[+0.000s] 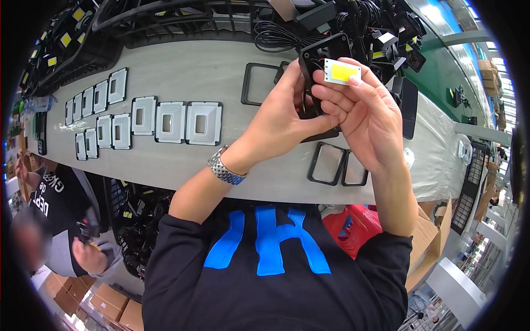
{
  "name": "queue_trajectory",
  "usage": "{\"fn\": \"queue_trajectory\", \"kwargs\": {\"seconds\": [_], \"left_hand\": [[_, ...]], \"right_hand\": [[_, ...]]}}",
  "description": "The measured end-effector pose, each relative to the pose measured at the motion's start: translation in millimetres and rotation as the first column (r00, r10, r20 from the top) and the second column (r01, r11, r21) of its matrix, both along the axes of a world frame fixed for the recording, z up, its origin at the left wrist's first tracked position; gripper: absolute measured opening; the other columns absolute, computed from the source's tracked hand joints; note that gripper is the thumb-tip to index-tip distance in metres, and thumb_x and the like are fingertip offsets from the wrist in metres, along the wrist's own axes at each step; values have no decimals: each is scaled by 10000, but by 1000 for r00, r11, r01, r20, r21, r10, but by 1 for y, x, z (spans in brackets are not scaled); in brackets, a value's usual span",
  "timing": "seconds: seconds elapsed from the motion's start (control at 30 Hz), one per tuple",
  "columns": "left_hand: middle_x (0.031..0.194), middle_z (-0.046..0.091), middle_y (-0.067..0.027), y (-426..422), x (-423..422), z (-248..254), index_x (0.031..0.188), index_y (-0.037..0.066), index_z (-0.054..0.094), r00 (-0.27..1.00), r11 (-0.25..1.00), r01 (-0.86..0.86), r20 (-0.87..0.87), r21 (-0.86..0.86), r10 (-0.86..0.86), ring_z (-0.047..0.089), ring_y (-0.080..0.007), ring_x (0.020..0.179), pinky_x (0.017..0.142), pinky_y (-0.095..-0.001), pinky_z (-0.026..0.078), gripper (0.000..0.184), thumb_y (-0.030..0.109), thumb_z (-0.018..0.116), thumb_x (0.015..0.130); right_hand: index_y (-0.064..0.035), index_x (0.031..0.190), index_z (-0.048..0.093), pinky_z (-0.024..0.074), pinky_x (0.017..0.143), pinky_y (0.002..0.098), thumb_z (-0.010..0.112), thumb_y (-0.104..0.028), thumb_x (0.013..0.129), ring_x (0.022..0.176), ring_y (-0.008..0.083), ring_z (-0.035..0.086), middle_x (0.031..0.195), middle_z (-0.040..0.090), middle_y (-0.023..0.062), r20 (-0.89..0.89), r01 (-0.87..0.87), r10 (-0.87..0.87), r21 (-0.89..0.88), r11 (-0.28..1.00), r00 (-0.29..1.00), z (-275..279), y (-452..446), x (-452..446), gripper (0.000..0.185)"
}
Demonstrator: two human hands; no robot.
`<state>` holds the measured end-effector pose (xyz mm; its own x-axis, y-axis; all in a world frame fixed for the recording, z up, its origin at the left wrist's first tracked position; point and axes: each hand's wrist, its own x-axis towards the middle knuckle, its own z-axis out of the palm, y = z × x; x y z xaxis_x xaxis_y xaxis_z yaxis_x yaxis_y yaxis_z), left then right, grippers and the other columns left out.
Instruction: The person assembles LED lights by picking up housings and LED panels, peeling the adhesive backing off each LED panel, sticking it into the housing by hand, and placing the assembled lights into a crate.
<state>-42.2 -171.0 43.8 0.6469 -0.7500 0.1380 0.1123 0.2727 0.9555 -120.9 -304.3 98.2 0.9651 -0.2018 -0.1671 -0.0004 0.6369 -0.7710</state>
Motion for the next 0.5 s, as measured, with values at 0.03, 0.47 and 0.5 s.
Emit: {"fn": "queue_trajectory", "kwargs": {"seconds": [0.03, 0.47, 0.5], "left_hand": [[1092, 576, -50, -1, 1, -3, 1274, 42, 411, 999, 1000, -19, 33, 22, 18, 554, -88, 913, 759, -244, 478, 599, 41, 720, 761], [820, 600, -29, -9, 8, -4, 1113, 24, 468, 961, 970, -226, 185, 93, 206, 526, -66, 578, 476, -218, 438, 668, 272, 874, 644], [831, 597, -34, -7, 8, -3, 1122, 23, 465, 942, 961, -258, 250, 103, 226, 523, -69, 573, 474, -220, 438, 678, 268, 874, 640]], "right_hand": [[25, 1234, 446, 545, 870, 335, 438, -123, 985, 1009, 281, 653, 1130, 605, 257, -10, -3, 3, -13, 1000, 1000, 1, 0, -1, 290], [47, 1239, 472, 582, 720, 295, 442, -104, 968, 847, 250, 699, 1075, 628, 283, 62, -65, 85, -275, 959, 994, 21, -29, -6, 312], [45, 1240, 473, 581, 716, 293, 441, -106, 969, 843, 244, 699, 1072, 630, 279, 67, -55, 80, -307, 950, 995, 23, -30, -7, 312]]}}
